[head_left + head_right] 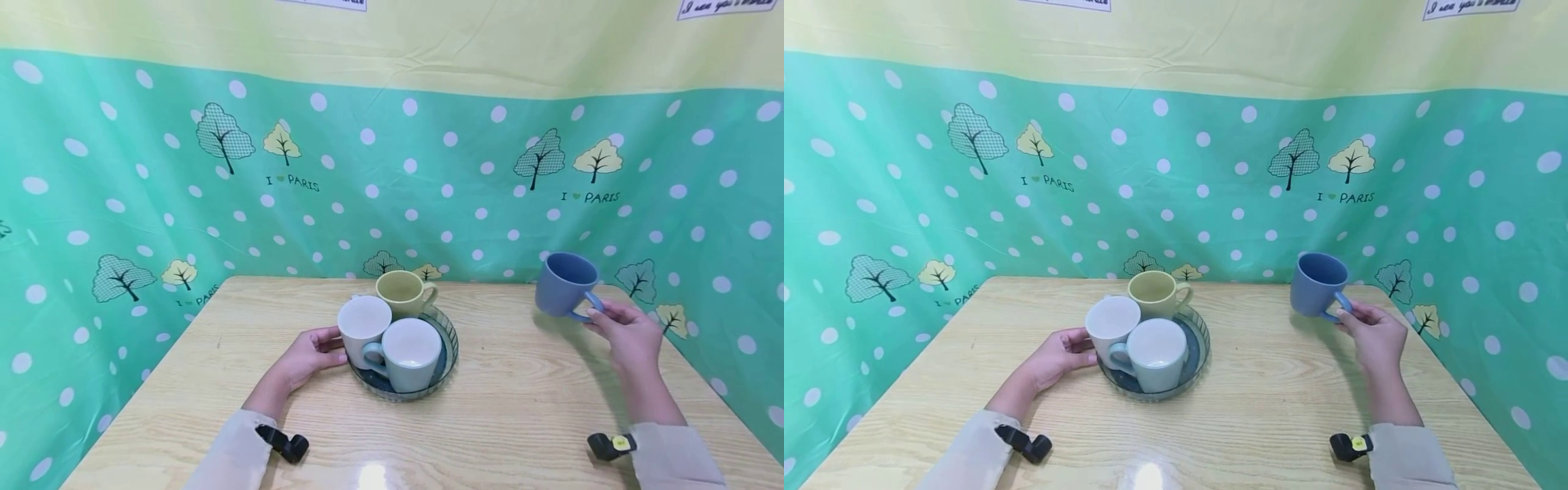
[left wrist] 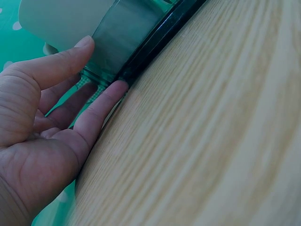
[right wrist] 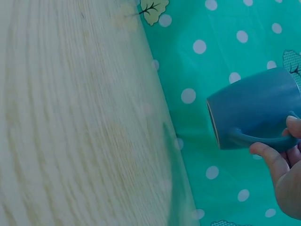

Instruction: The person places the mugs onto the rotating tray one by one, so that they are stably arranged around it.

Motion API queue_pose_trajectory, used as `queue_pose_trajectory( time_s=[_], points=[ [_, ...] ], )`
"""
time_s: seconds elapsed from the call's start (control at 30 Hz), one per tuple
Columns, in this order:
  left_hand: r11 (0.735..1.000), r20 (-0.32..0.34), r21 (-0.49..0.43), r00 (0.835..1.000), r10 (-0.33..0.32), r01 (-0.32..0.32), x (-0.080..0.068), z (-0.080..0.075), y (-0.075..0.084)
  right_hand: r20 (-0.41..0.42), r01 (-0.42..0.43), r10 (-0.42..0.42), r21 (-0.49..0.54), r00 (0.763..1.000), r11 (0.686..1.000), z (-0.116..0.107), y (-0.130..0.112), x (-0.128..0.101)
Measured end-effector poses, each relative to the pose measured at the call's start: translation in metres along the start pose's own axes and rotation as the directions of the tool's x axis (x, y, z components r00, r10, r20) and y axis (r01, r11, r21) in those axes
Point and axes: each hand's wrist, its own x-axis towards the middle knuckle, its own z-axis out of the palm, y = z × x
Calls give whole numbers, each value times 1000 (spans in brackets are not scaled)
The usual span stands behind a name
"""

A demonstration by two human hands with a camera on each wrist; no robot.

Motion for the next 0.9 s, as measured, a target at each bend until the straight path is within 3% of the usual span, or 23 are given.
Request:
queue_pose_trajectory(
  time_s=[0.33,0.9],
  points=[
    [1000,7,-7,1000,7,-7,-1,0,1,33,11,-9,-49,999,999,11,-5,-13],
    [1000,13,-11,1000,11,-11,0,0,0,108,3,1,-31,994,1000,23,-11,-28]
  ],
)
